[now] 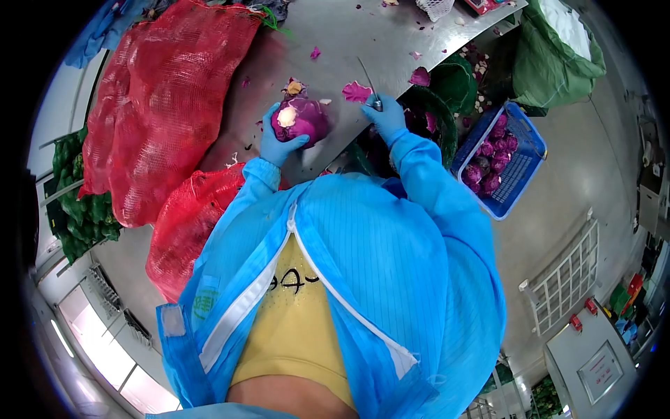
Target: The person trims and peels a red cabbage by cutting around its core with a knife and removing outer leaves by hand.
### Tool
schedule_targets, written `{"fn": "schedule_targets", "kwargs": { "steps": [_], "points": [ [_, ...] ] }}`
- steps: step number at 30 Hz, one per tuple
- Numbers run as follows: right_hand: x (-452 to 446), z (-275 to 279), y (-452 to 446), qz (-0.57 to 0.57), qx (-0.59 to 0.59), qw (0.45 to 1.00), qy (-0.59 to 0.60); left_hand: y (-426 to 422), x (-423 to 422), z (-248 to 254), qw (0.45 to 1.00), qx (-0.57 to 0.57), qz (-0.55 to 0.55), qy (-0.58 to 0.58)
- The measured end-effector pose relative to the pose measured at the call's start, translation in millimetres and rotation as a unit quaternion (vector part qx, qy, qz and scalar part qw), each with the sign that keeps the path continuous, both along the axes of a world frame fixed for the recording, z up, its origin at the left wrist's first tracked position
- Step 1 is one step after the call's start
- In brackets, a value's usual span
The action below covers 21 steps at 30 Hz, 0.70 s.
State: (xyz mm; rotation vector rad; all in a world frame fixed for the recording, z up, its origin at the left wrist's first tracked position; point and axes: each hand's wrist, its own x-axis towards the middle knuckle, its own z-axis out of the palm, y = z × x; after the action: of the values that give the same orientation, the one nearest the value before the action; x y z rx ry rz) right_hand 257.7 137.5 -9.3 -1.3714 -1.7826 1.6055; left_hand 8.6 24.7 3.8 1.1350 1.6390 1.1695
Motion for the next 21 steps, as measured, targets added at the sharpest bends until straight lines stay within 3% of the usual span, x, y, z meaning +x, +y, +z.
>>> {"fn": "schedule_targets", "kwargs": {
  "steps": [1, 2, 4, 5, 8, 17, 19, 20, 21],
  "points": [
    [1, 1, 0, -0.045, 0.106, 0.989, -0.096, 2, 0, -3, 1.0, -0.008, 0.02, -0.01],
    [-3, 2, -5, -0.045, 0.105, 0.989, -0.096, 2, -2, -7, 1.0, -0.008, 0.02, -0.01],
    [-30, 12, -14, -0.055, 0.205, 0.977, -0.008, 2, -4, -11, 0.999, 0.003, 0.009, 0.032],
    [-43, 14, -16, -0.056, 0.181, 0.981, 0.047, 2, -3, -11, 0.999, 0.003, 0.01, 0.032],
    [-68, 34, -17, 0.021, 0.233, 0.971, 0.053, 5, 3, 4, 0.999, 0.0, 0.013, 0.04],
    [-75, 47, -17, 0.03, 0.274, 0.961, -0.022, 8, 4, 4, 0.998, -0.021, -0.007, 0.06],
    [-73, 52, -9, 0.085, 0.149, 0.985, -0.017, 9, 5, 10, 0.997, -0.018, -0.01, 0.075],
    [-71, 44, -7, 0.084, 0.149, 0.985, -0.018, 9, 6, 13, 0.996, -0.018, -0.014, 0.091],
    [-71, 40, -5, 0.079, 0.113, 0.989, 0.047, 8, 5, 9, 0.996, -0.018, -0.016, 0.091]
  ]
}}
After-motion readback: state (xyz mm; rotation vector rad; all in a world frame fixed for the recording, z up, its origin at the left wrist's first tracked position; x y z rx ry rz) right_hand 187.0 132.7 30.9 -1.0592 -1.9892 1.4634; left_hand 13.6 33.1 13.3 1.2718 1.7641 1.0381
